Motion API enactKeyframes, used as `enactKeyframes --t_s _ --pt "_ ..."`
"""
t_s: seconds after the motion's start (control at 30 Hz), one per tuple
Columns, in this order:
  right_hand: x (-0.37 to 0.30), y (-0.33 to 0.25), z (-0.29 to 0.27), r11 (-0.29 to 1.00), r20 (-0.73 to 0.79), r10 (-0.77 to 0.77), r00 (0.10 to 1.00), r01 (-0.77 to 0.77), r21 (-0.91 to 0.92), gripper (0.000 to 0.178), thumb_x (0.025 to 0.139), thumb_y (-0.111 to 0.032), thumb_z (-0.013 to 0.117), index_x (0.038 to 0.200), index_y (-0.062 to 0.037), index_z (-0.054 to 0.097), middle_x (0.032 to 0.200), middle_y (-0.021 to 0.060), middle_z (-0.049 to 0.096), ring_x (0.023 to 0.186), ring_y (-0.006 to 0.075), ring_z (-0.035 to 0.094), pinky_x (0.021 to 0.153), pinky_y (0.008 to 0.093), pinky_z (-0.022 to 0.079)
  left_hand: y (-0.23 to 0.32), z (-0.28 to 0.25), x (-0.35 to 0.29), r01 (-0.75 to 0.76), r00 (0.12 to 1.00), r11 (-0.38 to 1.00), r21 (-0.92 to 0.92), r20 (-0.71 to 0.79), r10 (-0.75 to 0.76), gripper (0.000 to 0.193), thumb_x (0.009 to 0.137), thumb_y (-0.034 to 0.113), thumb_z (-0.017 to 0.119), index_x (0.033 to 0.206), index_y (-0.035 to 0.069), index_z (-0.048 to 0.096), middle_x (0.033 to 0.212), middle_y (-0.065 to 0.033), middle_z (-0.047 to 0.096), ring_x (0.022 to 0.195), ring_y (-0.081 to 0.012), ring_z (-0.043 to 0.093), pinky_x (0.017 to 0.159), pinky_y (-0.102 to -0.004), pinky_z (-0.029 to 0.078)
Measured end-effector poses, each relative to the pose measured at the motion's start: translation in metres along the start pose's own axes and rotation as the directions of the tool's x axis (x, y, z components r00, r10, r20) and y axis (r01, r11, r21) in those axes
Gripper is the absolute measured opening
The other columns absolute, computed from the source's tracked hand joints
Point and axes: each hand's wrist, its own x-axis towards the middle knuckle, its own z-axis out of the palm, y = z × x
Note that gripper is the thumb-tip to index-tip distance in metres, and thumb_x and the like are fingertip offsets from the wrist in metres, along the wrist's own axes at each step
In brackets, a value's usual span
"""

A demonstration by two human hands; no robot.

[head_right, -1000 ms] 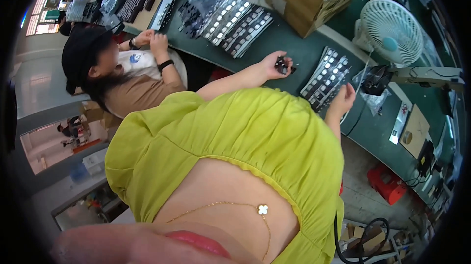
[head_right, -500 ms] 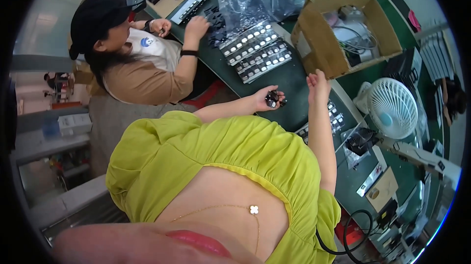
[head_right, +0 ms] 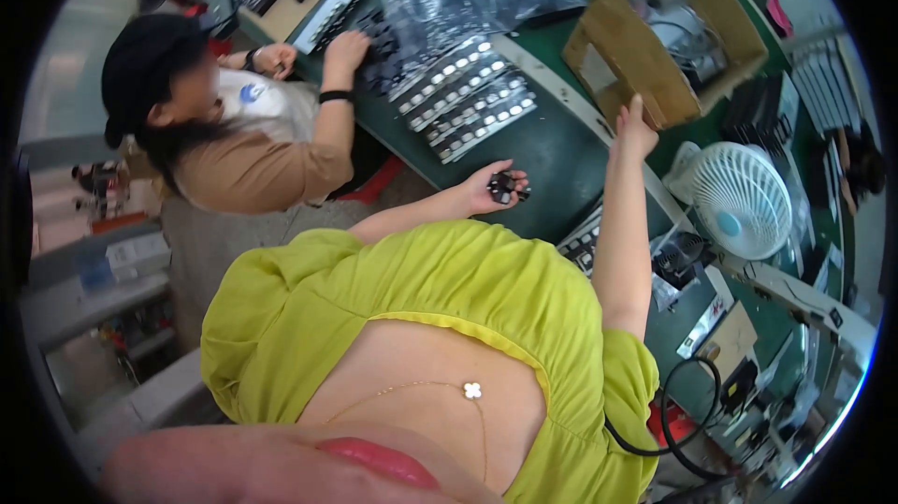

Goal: Solder small electronic components onto circuit boards and organize them in a tray.

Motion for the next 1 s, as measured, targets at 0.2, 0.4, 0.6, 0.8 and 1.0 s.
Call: enactKeyframes --t_s 0.2,0.4,0.6,0.8,1.0 --pt "0.014 -0.005 0.001 0.999 -0.063 -0.052 0.997 0.053 0.002 0.045 0.078 -0.020 0.070 0.106 0.0086 0.049 0.097 0.0156 0.058 0.085 0.0208 0.063 0.076 0.0291 0.052 0.004 0.005 -0.005 -0.039 0.999 0.998 -0.041 -0.013 0.039 0.027 0.087 0.026 0.052 0.090 0.000 0.058 0.090 -0.0154 0.058 0.073 -0.0205 0.054 0.059 -0.0325 0.046" --pt "0.024 -0.011 -0.004 0.998 -0.029 -0.022 0.999 0.024 0.061 0.037 0.079 -0.018 0.069 0.100 0.0081 0.053 0.090 0.0146 0.060 0.080 0.0206 0.064 0.073 0.0277 0.053 0.002 0.013 -0.002 -0.072 0.995 0.997 -0.030 -0.075 0.070 0.026 0.087 0.026 0.051 0.088 0.000 0.057 0.086 -0.0149 0.059 0.072 -0.0210 0.054 0.059 -0.0319 0.046" --pt "0.000 -0.013 -0.043 0.996 0.393 0.054 0.918 -0.019 -0.092 0.024 0.085 -0.018 0.060 0.097 0.0026 0.055 0.081 0.0113 0.058 0.075 0.0176 0.060 0.071 0.0251 0.050 0.007 -0.010 -0.007 -0.121 0.990 0.989 -0.081 0.059 0.126 0.025 0.085 0.026 0.051 0.084 0.001 0.056 0.079 -0.0144 0.058 0.069 -0.0222 0.054 0.059 -0.0322 0.046" --pt "-0.028 0.020 -0.169 0.919 0.539 0.048 0.841 0.174 -0.353 0.006 0.082 -0.011 0.053 0.084 -0.0061 0.051 0.068 0.0048 0.054 0.055 0.0098 0.047 0.049 0.0175 0.037 -0.018 -0.002 -0.032 -0.161 0.987 0.981 -0.104 -0.037 0.158 0.024 0.085 0.025 0.051 0.083 0.001 0.055 0.078 -0.0124 0.057 0.069 -0.0220 0.055 0.058 -0.0341 0.046" --pt "-0.092 0.051 -0.221 0.764 0.412 0.002 0.911 0.264 -0.589 0.020 0.082 -0.008 0.054 0.100 0.0003 0.053 0.083 0.0111 0.059 0.069 0.0178 0.058 0.068 0.0255 0.047 -0.016 -0.013 -0.046 -0.241 0.963 0.965 -0.105 -0.151 0.224 0.023 0.084 0.024 0.054 0.085 0.001 0.055 0.082 -0.0119 0.057 0.072 -0.0212 0.055 0.058 -0.0345 0.047"
